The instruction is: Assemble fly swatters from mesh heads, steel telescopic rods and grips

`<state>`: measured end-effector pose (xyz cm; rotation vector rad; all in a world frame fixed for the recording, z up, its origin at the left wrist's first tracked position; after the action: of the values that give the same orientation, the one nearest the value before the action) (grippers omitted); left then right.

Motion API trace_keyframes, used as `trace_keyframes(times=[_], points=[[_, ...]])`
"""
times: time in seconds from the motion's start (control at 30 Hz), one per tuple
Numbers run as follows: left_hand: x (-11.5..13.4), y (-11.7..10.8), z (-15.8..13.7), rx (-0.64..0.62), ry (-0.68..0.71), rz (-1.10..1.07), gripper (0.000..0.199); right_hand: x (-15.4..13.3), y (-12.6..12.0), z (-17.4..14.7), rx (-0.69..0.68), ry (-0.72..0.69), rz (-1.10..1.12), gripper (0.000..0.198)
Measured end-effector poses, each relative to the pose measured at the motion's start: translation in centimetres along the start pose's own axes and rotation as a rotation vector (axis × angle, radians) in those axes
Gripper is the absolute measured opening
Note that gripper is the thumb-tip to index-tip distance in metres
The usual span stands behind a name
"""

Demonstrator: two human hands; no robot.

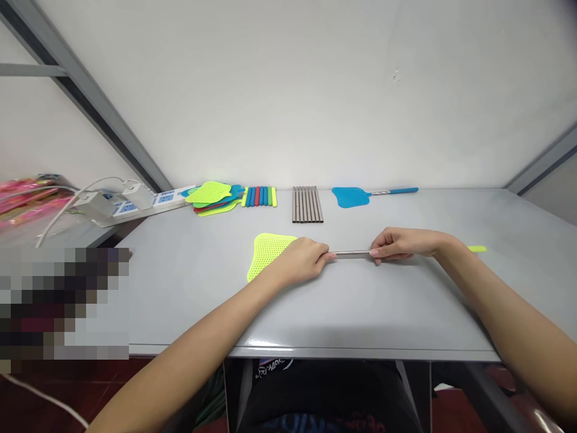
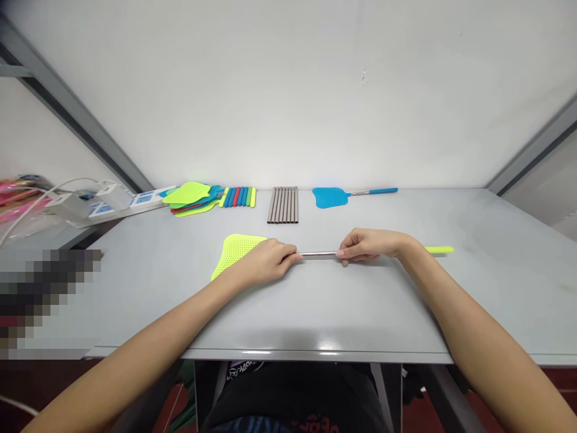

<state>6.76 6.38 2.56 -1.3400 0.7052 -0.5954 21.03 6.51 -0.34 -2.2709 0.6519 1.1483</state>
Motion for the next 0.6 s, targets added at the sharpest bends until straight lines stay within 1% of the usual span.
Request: trace_keyframes(times=[0.17,0.4,0.6], points=[[1.2,0.3,-0.1,-0.032,0.0,-0.016,0.038,0.7,1.1,0.2,-0.123,0.024,0.114,0.032],[2.0,0.7,-0.2,-0.054,-0.002,0.003,0.036,1.1,2.0,0.9,-0.157,0.053,0.235,0.031],[2.7,0.5,-0.3,-0.045,0.017,0.005,0.034,0.9,2.6,1.1,-0.149,0.052,0.248,0.032]])
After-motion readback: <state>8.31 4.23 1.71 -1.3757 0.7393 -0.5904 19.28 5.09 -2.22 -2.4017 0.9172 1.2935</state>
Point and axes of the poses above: each hand's wrist, its own z-axis towards the middle knuckle, its own y-axis out of the palm, x = y × z, the point moved 8 cm from there along z, towards the middle knuckle, and after that the axes turned 14 degrees about z, right-handed, at the moved point
